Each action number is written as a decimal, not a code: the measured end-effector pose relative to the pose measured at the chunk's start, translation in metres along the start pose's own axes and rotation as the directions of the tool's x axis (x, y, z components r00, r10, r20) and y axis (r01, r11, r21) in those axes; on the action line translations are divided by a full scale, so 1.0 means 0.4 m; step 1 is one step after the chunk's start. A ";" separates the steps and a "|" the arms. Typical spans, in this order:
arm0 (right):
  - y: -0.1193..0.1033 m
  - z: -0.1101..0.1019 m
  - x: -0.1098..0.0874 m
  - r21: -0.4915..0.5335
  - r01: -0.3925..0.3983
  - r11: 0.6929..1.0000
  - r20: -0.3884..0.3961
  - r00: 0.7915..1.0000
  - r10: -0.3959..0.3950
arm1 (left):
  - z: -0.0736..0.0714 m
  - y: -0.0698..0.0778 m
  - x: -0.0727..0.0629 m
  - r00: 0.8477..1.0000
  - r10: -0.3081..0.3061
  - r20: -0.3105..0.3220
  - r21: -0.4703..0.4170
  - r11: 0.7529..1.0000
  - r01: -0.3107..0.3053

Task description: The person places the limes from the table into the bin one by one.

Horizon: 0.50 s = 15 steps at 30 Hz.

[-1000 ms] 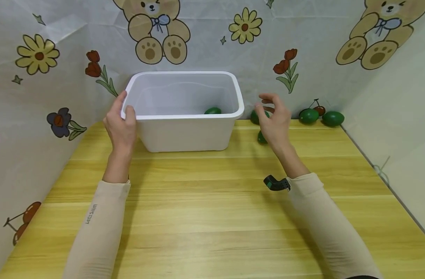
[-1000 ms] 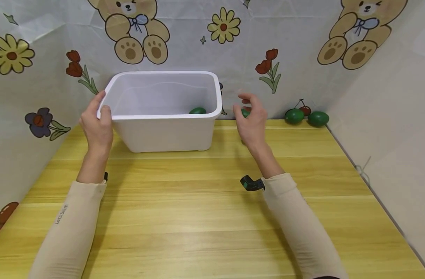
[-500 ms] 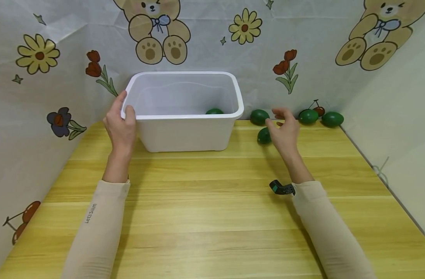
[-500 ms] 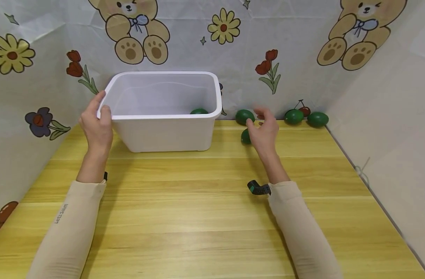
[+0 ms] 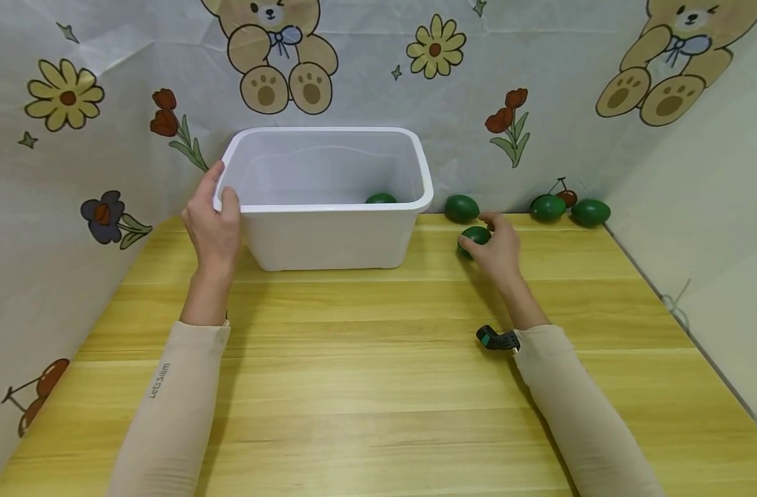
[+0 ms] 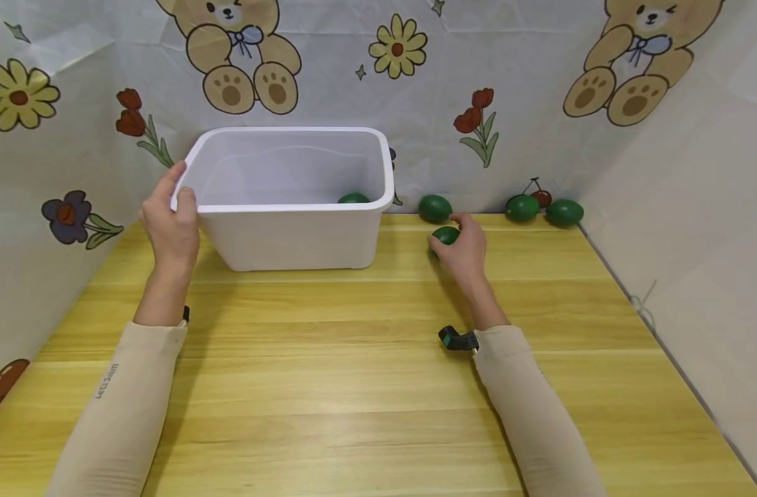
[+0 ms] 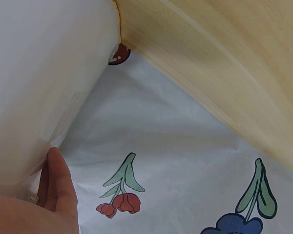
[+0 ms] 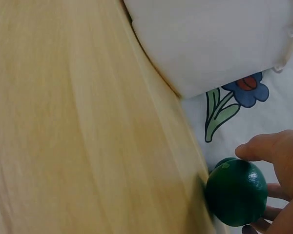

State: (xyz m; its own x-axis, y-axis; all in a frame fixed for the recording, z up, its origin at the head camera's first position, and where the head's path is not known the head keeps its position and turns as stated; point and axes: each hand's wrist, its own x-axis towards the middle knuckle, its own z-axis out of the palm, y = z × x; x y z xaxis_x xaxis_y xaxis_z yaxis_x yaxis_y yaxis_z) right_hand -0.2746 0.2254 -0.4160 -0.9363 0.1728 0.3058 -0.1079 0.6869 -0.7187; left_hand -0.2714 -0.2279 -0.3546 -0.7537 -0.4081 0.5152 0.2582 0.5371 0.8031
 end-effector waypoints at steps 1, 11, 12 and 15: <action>0.003 0.002 0.000 -0.007 -0.007 1.000 0.007 1.000 0.007 | 0.000 0.000 0.000 1.000 0.001 0.001 -0.001 1.000 -0.001; 0.011 0.003 -0.002 -0.067 -0.049 0.997 0.132 0.990 0.058 | 0.000 0.002 0.002 1.000 0.007 -0.001 -0.007 1.000 -0.007; 0.011 0.002 -0.002 -0.071 -0.046 0.996 0.141 0.988 0.056 | -0.001 0.001 0.002 1.000 0.006 -0.002 -0.009 1.000 -0.006; 0.012 0.000 0.001 -0.077 -0.045 0.996 0.157 0.986 0.056 | -0.001 0.000 0.001 1.000 0.003 -0.003 -0.012 1.000 -0.003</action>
State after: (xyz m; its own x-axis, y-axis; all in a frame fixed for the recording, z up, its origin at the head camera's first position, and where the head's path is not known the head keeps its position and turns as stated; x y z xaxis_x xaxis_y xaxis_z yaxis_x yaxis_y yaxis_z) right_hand -0.2754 0.2288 -0.4193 -0.9818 0.0981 0.1627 -0.0399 0.7306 -0.6816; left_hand -0.2714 -0.2284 -0.3541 -0.7512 -0.4083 0.5186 0.2676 0.5299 0.8047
